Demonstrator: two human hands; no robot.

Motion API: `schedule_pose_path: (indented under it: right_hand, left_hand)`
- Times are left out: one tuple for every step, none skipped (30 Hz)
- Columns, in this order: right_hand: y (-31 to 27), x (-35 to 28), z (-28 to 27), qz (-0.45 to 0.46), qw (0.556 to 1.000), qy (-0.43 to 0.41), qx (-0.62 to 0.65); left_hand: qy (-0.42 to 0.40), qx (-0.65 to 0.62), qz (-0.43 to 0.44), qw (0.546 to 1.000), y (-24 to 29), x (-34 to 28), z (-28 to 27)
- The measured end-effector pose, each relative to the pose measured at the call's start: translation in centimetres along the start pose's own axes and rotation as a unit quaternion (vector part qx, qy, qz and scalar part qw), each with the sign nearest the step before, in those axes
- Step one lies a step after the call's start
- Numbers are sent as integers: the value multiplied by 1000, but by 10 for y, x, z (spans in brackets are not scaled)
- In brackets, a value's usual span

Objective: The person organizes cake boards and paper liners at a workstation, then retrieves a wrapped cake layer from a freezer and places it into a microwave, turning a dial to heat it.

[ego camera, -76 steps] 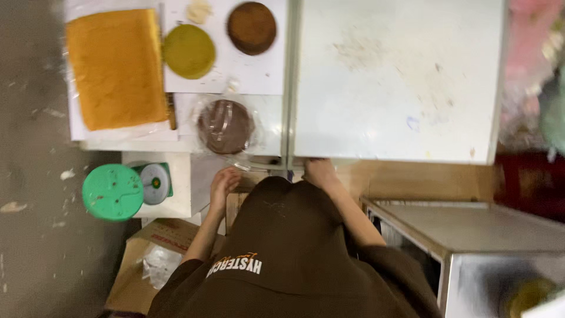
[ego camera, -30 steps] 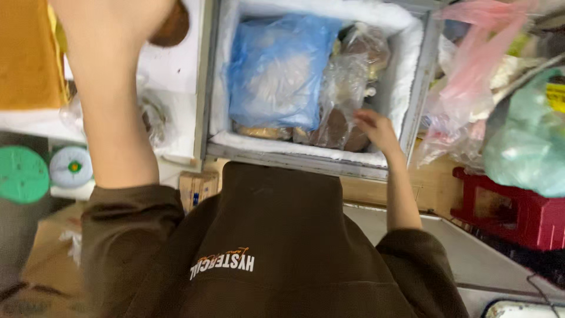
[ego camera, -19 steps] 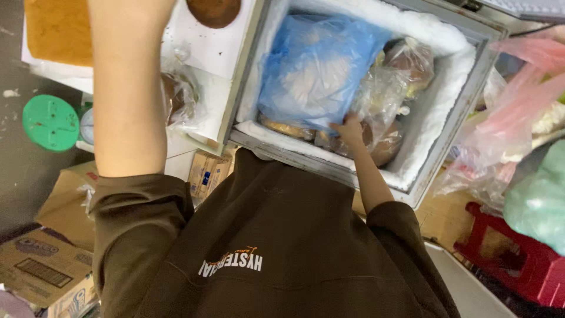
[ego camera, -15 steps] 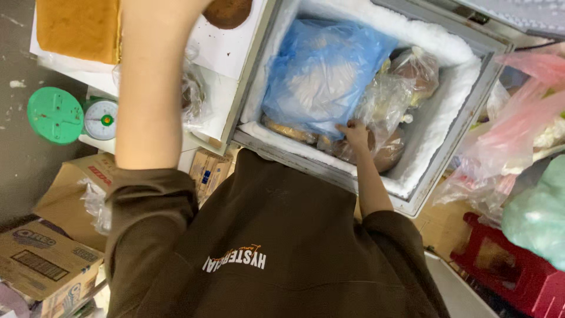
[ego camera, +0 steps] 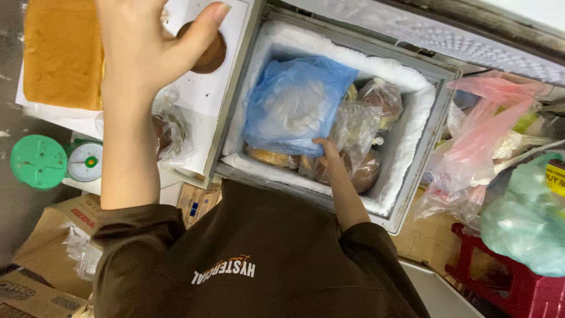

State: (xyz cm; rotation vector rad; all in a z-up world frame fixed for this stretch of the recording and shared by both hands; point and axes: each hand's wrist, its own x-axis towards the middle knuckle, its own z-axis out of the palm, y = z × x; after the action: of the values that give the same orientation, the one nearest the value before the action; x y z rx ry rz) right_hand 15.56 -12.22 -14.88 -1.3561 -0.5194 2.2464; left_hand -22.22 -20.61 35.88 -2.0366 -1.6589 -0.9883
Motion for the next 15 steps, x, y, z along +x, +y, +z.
schedule_pose_path:
  right_hand:
    - [3, -6, -2, -47, 998, -32, 7]
    - [3, -17, -12, -53, 998, -22, -9]
    - [2, -29, -20, -60, 998, -15, -24]
    - [0, -45, -32, -45, 999, -13, -17]
    - [-1, -69, -49, -29, 999, -8, -9]
    - [1, -96, -67, 25, 977, 148, -152]
    - [1, -121, -85, -8, 994, 106, -39]
    - [1, -149, -106, -30, 992, 114, -38]
    - [3, -180, -127, -27, 992, 115, -39]
    - [7, -212, -148, -51, 985, 163, -30]
    - [10, -241, -170, -75, 975, 209, -20]
    - [12, -262, -190, -72, 975, 211, 14]
    - [6, -281, -209, -22, 970, 226, 91]
    - [12, -302, -218, -26, 932, 351, 86]
    - [12, -317, -224, -50, 940, 318, 112]
  left_hand:
    - [0, -4, 2, 1000, 1, -1, -5]
    - [0, -6, 3, 1000, 5, -3, -7]
    - [1, -6, 7, 1000, 8, -4, -11]
    - [1, -35, 11, 999, 12, -5, -15]
    - [0, -50, 13, 999, 14, -5, -16]
    - [-1, -65, 15, 998, 17, -6, -17]
    - [-1, -54, 4, 999, 18, -9, -17]
    - [-2, -49, -2, 999, 19, -13, -15]
    - [-4, -44, -10, 999, 20, -20, -12]
    - [9, -56, -38, 998, 21, -29, -6]
    - [23, -67, -65, 995, 21, -40, 1]
    - [21, -66, -67, 995, 22, -51, 14]
    - [34, -93, -106, 989, 22, -63, 29]
    - [47, -121, -145, 981, 20, -75, 43]
    - [46, -116, -149, 981, 17, -87, 58]
